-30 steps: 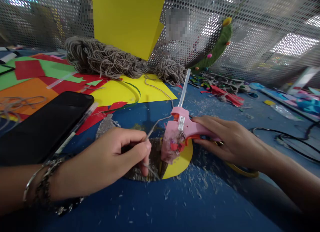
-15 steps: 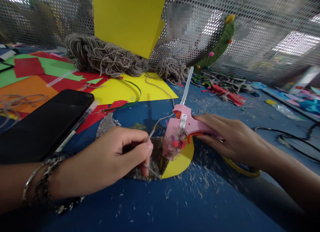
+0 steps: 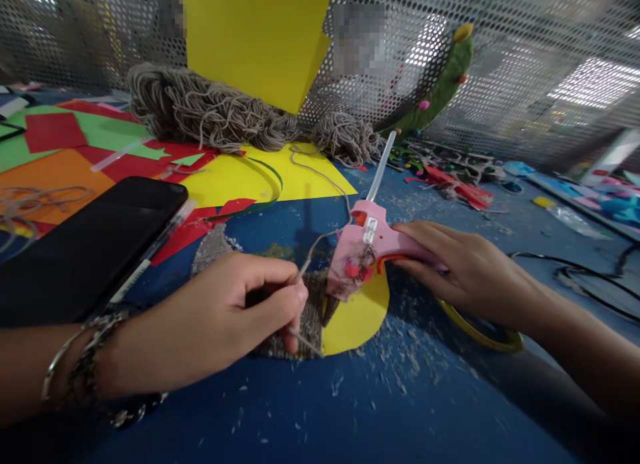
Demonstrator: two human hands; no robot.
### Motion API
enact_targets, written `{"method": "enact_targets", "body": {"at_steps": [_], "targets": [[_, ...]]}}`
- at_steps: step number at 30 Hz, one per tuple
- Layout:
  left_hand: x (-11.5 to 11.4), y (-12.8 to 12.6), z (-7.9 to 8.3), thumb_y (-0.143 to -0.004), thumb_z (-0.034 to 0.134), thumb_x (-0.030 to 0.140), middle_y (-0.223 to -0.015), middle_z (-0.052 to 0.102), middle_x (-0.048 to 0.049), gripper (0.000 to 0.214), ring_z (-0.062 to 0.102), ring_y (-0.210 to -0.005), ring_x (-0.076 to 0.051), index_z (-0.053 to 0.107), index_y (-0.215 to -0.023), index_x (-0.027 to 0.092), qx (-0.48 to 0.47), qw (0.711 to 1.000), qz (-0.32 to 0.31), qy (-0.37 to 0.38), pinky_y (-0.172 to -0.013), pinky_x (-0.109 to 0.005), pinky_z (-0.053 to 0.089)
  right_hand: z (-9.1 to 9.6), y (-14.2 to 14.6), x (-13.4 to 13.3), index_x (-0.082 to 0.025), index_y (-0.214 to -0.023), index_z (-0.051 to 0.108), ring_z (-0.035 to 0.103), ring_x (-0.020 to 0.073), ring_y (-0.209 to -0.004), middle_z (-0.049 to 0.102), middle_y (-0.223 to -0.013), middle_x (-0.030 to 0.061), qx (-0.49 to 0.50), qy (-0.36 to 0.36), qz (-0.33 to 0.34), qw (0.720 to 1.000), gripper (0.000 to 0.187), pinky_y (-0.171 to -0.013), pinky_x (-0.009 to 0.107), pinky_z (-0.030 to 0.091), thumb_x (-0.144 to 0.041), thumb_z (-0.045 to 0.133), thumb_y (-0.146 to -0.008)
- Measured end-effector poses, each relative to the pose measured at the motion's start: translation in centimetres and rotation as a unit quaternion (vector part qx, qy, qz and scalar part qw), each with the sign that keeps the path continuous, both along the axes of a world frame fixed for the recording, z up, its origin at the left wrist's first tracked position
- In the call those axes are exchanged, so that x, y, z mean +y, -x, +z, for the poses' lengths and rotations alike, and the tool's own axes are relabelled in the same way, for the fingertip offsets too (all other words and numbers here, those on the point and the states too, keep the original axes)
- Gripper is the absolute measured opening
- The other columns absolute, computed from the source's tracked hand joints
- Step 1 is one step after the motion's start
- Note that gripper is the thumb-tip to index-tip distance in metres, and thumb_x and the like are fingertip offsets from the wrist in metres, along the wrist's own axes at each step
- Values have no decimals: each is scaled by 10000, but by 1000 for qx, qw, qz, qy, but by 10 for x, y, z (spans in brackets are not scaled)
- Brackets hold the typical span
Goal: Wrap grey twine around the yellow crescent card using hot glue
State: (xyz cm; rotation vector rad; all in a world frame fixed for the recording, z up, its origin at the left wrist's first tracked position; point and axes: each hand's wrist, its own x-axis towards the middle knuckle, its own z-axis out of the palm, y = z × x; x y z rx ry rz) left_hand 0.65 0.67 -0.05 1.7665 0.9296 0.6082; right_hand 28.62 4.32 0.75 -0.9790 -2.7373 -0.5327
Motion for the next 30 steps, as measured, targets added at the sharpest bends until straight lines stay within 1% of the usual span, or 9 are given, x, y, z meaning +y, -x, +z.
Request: {"method": "enact_targets", "body": {"at_steps": [8, 16, 20, 26, 30], "targets": [[-1, 0, -1, -856, 416, 221, -576, 605, 68, 285, 563, -542, -38, 535, -600, 179, 0, 1000, -2, 8, -503, -77, 426, -1, -3, 1, -170, -1035, 459, 643, 196, -735, 654, -902, 93, -1, -8, -19, 1000, 231, -552, 293, 471, -325, 326, -928], [-1, 2, -1, -855, 415, 205, -574, 600, 75, 278, 567, -546, -33, 542, -609, 182, -3, 1000, -4, 11, -506, -66, 426, -2, -3, 3, -184, -1019, 471, 644, 210, -761, 657, -937, 92, 8, 6, -44, 999, 234, -550, 313, 480, -345, 333, -921], [0, 2, -1, -858, 414, 204, -574, 597, 79, 278, 565, -548, -29, 530, -607, 181, -7, 1000, -7, 13, -509, -62, 423, -1, -4, 4, -194, -991, 479, 640, 219, -756, 652, -908, 85, 16, 19, -52, 998, 232, -552, 327, 477, -353, 327, -919], [-1, 2, -1, -861, 424, 221, -576, 596, 78, 269, 568, -554, -30, 515, -612, 180, -4, 1000, -7, 27, -519, -63, 428, -3, -5, 6, -221, -985, 486, 625, 212, -763, 641, -924, 72, 26, 37, -92, 995, 222, -581, 325, 485, -357, 325, -916], [-2, 1, 0, -862, 417, 222, -582, 598, 72, 275, 567, -554, -34, 519, -611, 178, 3, 1000, -9, 28, -516, -69, 428, -3, -5, 6, -231, -989, 485, 624, 210, -776, 639, -928, 61, 27, 38, -98, 994, 230, -595, 328, 497, -375, 322, -915]]}}
